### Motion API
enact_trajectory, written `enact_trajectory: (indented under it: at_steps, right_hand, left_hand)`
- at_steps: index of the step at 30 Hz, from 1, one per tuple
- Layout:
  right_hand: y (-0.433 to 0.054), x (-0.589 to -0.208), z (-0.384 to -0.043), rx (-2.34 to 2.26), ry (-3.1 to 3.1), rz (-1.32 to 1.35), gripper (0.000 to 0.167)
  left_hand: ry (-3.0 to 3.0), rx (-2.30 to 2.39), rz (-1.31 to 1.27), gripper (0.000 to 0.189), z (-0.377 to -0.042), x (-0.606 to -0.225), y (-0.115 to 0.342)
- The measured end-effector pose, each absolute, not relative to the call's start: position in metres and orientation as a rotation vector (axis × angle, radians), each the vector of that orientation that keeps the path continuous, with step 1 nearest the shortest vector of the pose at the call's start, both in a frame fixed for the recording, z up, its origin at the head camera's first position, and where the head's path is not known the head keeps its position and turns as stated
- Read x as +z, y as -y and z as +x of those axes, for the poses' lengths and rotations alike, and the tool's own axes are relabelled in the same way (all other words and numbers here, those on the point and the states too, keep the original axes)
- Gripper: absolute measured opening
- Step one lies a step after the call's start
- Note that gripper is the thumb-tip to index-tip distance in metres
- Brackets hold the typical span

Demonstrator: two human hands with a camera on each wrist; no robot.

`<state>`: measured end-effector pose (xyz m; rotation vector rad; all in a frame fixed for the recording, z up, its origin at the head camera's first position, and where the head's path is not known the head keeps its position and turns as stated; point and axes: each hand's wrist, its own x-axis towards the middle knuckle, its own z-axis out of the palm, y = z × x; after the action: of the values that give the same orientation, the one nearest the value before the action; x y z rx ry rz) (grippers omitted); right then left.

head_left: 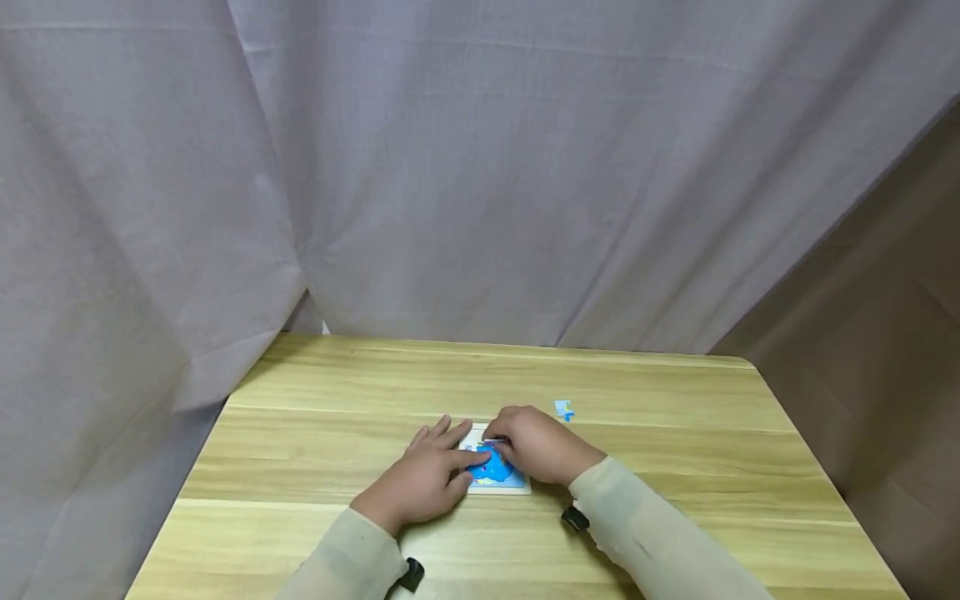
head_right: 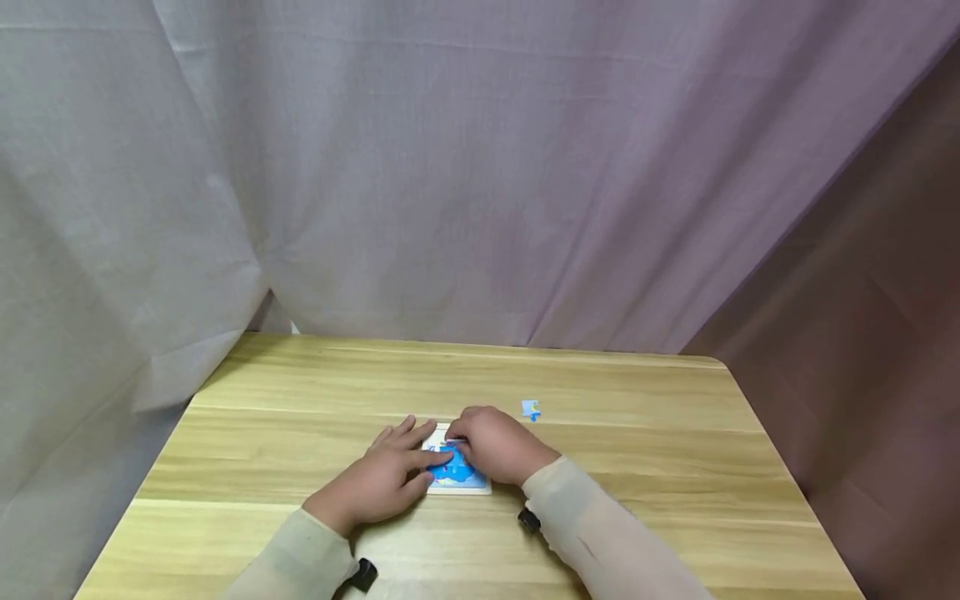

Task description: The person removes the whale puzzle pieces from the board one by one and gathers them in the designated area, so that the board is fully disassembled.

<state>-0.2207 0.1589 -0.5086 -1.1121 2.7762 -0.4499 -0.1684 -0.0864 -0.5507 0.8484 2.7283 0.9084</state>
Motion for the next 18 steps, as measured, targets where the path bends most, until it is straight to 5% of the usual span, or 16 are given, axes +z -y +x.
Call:
enact_trajectory:
  at_steps: [9,18]
  right_hand:
    - [-0.157,-0.502,-0.213,-0.341,-2.797,-1.214,0.018]
    - [-0.158,-0.502,-0.238,-0.58,-2.674,-0.901,0.016]
  left_hand:
    - [-2.747,0.892,0.837,0.045,-0.169,-0.552,0.087]
    - [-2.757,0.852,0.867,0.045,-0.169,-0.547,0.086]
